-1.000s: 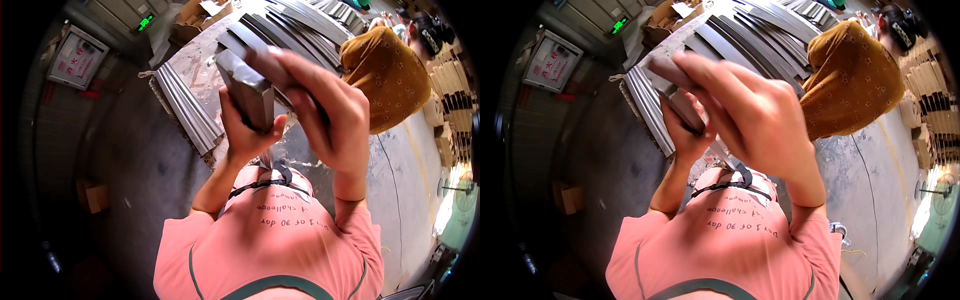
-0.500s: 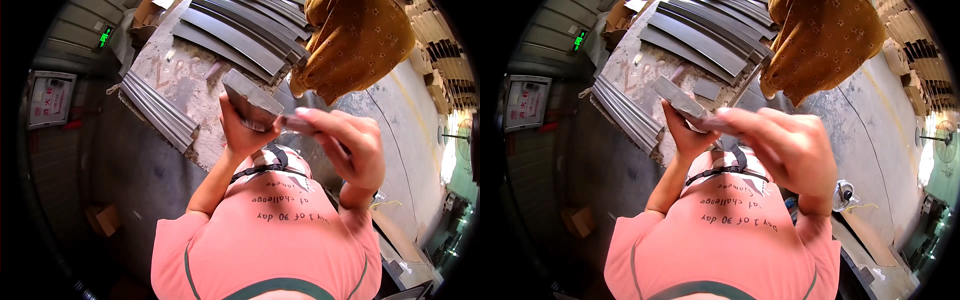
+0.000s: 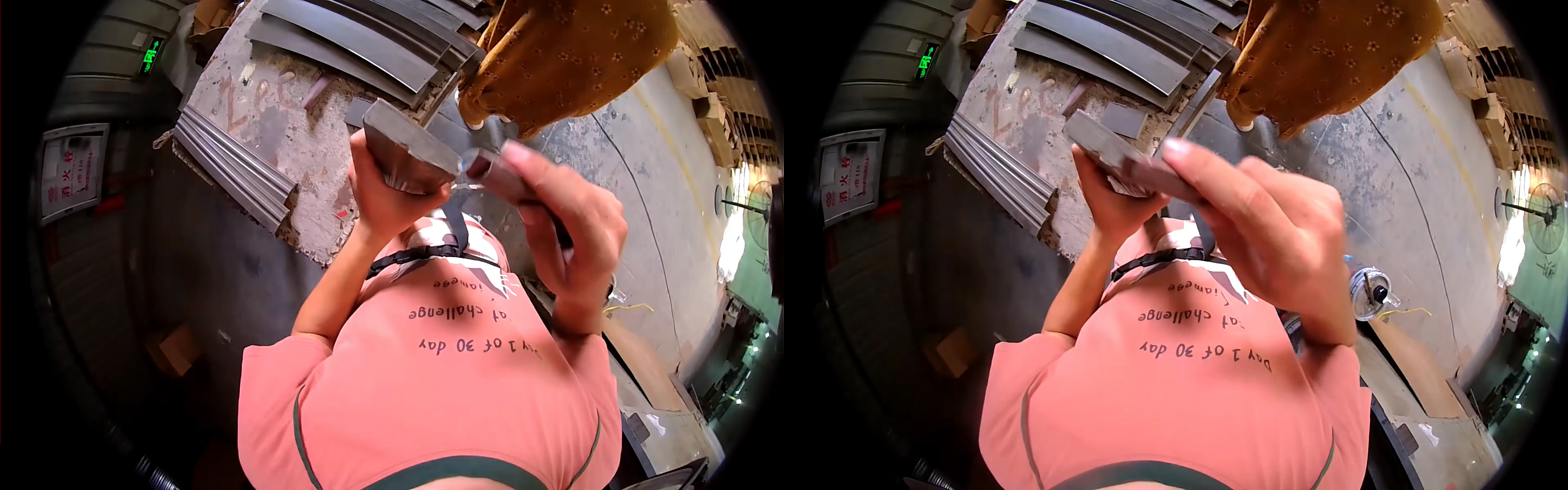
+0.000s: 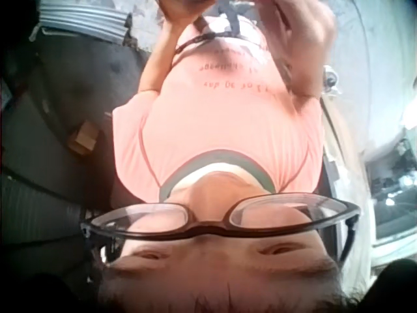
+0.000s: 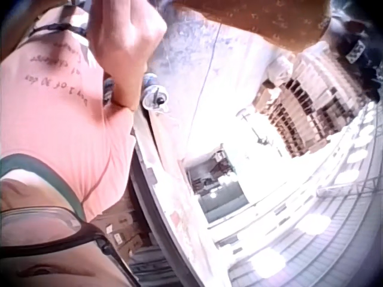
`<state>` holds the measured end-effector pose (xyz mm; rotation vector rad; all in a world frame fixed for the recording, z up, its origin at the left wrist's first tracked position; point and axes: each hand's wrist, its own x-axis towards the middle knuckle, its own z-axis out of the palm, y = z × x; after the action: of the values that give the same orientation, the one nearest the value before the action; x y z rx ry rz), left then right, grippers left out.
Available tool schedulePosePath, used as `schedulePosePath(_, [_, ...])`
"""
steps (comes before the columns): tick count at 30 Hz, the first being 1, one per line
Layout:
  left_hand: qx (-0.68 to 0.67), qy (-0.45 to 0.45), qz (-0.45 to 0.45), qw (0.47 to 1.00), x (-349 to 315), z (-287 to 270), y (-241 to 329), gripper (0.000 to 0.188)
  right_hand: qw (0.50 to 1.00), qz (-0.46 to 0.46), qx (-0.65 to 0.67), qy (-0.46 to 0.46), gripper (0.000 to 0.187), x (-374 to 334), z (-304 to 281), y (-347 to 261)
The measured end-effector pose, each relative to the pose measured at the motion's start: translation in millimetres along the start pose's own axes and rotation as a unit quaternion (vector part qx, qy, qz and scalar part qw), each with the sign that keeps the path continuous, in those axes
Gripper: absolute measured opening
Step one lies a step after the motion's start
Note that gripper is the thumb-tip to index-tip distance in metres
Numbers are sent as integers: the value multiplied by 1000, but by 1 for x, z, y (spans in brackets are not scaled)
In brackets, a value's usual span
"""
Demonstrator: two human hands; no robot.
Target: Using sandpaper to smooth the edges and ends of extruded aluminum or metal profiles.
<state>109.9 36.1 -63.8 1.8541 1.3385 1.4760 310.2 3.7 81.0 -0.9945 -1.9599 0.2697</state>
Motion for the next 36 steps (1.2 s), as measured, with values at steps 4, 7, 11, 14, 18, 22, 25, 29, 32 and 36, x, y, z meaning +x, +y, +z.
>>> schedulePosePath(4, [-8, 3, -4, 1000, -2, 2, 7, 90, 997, -58, 22, 39, 54, -7, 40, 20])
schedulePosePath(7, [-49, 33, -31, 998, -3, 7, 1, 87, 997, -53, 1, 47, 47, -31, 40, 34])
schedulePosePath(11, [-15, 30, -7, 999, 0, 7, 3, 84, 990, -53, 27, 130, 43, -20, 46, 30])
schedulePosePath(14, [-39, 22, 3, 999, -4, 10, 4, 86, 994, -69, 3, 90, 49, -14, 50, 26])
schedulePosePath(18, [-41, 37, -20, 998, -10, 9, -6, 86, 995, -69, -41, 63, 46, -44, 43, 28])
schedulePosePath(22, [-52, 54, -15, 997, -7, 10, 1, 84, 983, -83, 2, 164, 47, -28, 50, 26])
schedulePosePath(25, [-37, 44, -12, 998, -10, 10, 8, 82, 989, -87, 28, 116, 48, -21, 69, 31])
schedulePosePath(29, [-27, 61, -78, 995, -22, 9, -4, 82, 998, -40, 14, 48, 47, -56, 60, 42])
schedulePosePath(32, [-53, 51, -70, 995, -20, 13, 4, 82, 985, -46, 52, 161, 42, -50, 60, 36])
schedulePosePath(36, [-40, 45, -57, 997, -21, 15, 10, 82, 990, -78, 71, 91, 45, -29, 66, 35])
